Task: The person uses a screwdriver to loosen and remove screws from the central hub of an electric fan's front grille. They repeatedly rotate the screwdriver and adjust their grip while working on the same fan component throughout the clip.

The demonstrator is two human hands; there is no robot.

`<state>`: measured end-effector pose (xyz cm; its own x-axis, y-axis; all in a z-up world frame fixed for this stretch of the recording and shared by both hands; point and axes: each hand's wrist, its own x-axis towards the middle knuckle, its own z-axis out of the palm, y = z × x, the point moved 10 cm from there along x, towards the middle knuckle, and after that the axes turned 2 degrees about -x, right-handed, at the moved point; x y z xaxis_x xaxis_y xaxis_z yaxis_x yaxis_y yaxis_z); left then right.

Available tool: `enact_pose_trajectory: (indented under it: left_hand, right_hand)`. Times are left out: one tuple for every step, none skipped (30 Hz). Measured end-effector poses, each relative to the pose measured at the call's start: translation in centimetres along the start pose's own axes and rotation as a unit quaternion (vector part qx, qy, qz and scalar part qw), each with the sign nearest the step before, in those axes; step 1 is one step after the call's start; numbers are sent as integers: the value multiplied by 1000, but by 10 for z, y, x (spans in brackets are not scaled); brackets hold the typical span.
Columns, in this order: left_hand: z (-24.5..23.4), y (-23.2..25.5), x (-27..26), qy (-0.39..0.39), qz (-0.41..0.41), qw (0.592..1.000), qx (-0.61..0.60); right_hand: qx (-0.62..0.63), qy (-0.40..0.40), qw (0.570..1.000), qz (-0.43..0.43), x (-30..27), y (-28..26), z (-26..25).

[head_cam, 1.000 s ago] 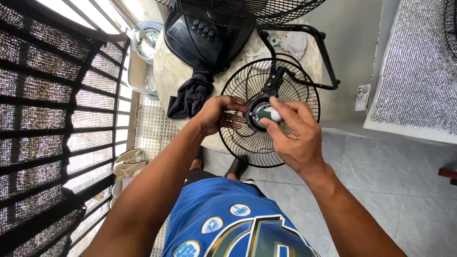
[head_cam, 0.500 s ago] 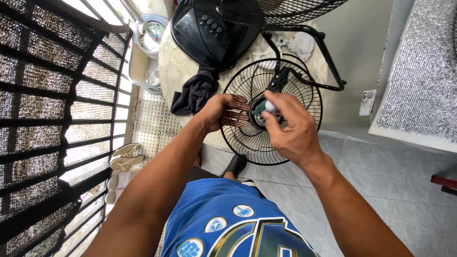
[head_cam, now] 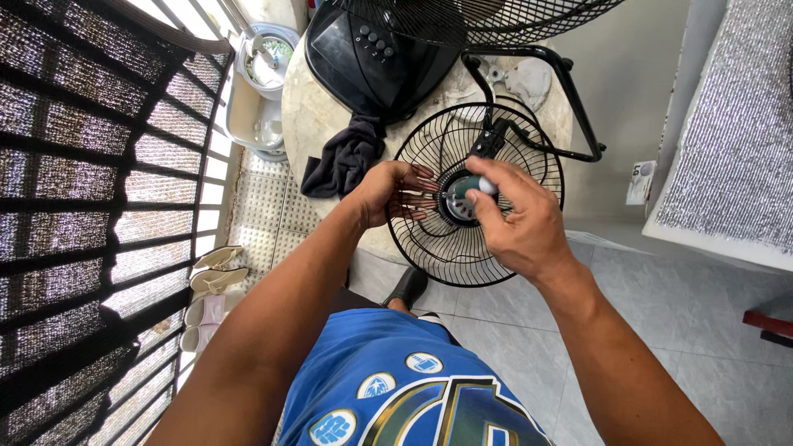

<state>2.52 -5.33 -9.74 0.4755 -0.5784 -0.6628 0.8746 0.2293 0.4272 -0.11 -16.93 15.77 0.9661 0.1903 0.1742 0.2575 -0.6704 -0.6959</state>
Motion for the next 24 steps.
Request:
enact_pose_trajectory:
  left_hand:
    - [1, 0, -1, -2, 2, 1000, 1]
    - [1, 0, -2, -3, 3, 1000, 1]
    - [2, 1, -2, -5, 7, 1000, 2]
    - [2, 1, -1, 0, 5, 1000, 1]
    - [0, 1, -1, 5, 2, 1000, -1]
    - [-1, 0, -1, 11, 0, 1000, -2]
    - [-1, -1, -1, 11, 4, 1000, -2]
    - [0, -1, -1, 10, 9, 1000, -1]
    - [-1, 1, -1, 11, 15, 1000, 0]
    - [0, 2, 0, 8, 12, 1000, 0]
    - [0, 1, 0, 7, 7, 1000, -1]
    - [0, 0, -1, 5, 2, 1000, -2]
    - [0, 0, -1, 5, 2, 1000, -2]
    - [1, 1, -1, 5, 2, 1000, -3]
    - [1, 1, -1, 5, 2, 1000, -3]
    - [2, 1, -1, 6, 1, 1000, -2]
    - [2, 1, -2, 7, 1, 1000, -2]
    - [1, 1, -3, 8, 0, 1000, -2]
    - [2, 2, -3, 10, 2, 1000, -1]
    - [2, 2, -3, 12, 3, 1000, 1]
    - [1, 2, -4, 14, 3, 1000, 3]
    - [2, 2, -4, 14, 2, 1000, 1]
    - [3, 3, -4, 13, 2, 1000, 0]
    - [3, 4, -3, 13, 2, 1000, -2]
  right_hand:
    - [-16, 11, 1000, -14, 0, -3, -2]
    - [-32, 22, 999, -28, -1, -5, -4]
    - [-48, 33, 997, -43, 0, -8, -6]
    - [-34, 34, 999, -7, 1, 0, -6]
    - [-19, 33, 999, 30, 0, 7, -4]
    - [-3, 32, 997, 67, -1, 14, -3]
    - [-22, 31, 997, 70, -2, 15, -3]
    - [-41, 29, 996, 72, -4, 15, -3]
    - [-60, 28, 995, 73, -4, 16, -3]
    - [-53, 29, 997, 53, -2, 12, -3]
    - [-45, 28, 998, 33, -2, 9, -2]
    - [-37, 27, 999, 14, -2, 5, -2]
    - [8, 20, 999, 41, -2, 12, 0]
    - [52, 13, 996, 69, -1, 19, 2]
    - [96, 6, 991, 97, -1, 25, 5]
    - [85, -1, 993, 79, 0, 22, 5]
    - [74, -9, 995, 62, 1, 18, 5]
    - [63, -17, 997, 44, 2, 15, 6]
    - [51, -22, 998, 31, 3, 12, 6]
    - [40, -27, 999, 19, 3, 9, 6]
    - [29, -33, 999, 7, 3, 6, 6]
    - [26, -28, 999, 4, 2, 5, 6]
    - [23, -23, 999, -2, 2, 4, 5]
    - [20, -18, 1000, -7, 3, 3, 4]
